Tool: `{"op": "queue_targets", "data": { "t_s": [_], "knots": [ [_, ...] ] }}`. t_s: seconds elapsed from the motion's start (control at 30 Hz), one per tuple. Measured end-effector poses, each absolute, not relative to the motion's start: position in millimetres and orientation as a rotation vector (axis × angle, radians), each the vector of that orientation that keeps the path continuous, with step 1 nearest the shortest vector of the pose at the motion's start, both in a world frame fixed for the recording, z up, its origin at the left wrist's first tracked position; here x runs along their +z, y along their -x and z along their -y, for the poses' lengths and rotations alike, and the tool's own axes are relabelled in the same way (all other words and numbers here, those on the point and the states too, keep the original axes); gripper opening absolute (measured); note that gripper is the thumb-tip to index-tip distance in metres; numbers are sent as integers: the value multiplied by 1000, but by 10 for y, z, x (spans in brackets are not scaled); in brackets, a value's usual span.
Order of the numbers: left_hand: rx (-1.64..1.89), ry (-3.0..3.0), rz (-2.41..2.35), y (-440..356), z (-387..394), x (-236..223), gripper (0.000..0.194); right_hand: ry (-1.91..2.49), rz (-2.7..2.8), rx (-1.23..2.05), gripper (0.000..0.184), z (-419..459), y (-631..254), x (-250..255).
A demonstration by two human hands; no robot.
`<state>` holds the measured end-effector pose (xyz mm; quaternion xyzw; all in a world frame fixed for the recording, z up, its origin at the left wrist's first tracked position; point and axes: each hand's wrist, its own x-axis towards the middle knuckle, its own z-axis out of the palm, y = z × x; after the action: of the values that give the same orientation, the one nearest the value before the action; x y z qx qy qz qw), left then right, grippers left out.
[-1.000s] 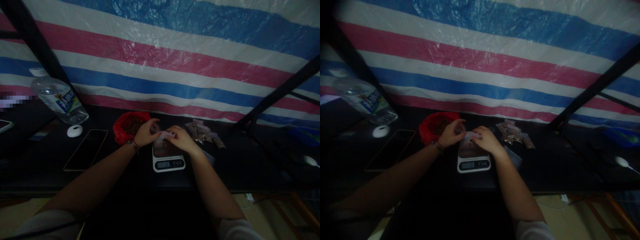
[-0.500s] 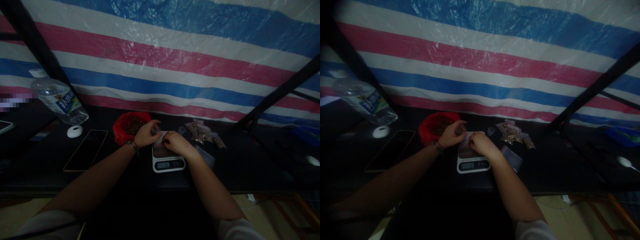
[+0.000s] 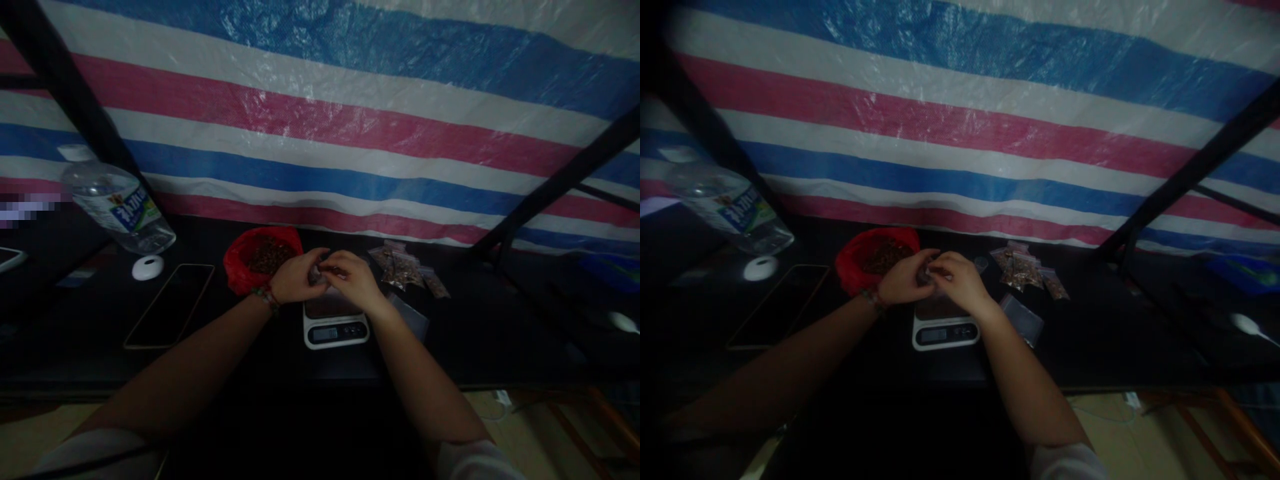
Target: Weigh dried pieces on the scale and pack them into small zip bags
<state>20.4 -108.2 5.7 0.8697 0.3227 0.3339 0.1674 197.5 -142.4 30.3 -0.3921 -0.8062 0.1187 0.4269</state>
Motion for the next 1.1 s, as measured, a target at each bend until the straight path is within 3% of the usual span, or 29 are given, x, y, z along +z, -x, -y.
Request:
{"op": "queue_targets", "data": {
  "t_s": [0.33, 0.5, 0.57, 0.67, 0.73, 0.87, 1.0, 1.1],
  "knots": [
    [1099, -2391, -873, -219, 1102, 18, 75, 896, 2138, 260, 11, 1490, -1962, 295],
    [1112, -2076, -671, -226, 1107, 20, 100, 979, 1910, 145, 12, 1528, -2051, 330],
    [1058, -1936, -575, -218, 1092, 12, 90, 1010, 1835, 134, 13, 1543, -2096, 345],
    [946, -1804, -517, -208, 1068, -2, 57, 998, 1900, 210, 13, 1537, -2139, 337],
    [886, -1758, -525, -212, 1062, -8, 46, 1007, 1845, 257, 12, 1506, -2148, 299],
    [905, -1756, -566, -243, 1054, -40, 34, 1070, 1620, 493, 36, 1403, -2137, 158],
    [987, -1715, -587, -280, 1022, -112, 32, 1100, 1544, 698, 23, 1325, -2126, 44],
    [1022, -1711, -620, -293, 1007, -141, 32, 1091, 1492, 704, 25, 1313, -2127, 18]
  ]
}}
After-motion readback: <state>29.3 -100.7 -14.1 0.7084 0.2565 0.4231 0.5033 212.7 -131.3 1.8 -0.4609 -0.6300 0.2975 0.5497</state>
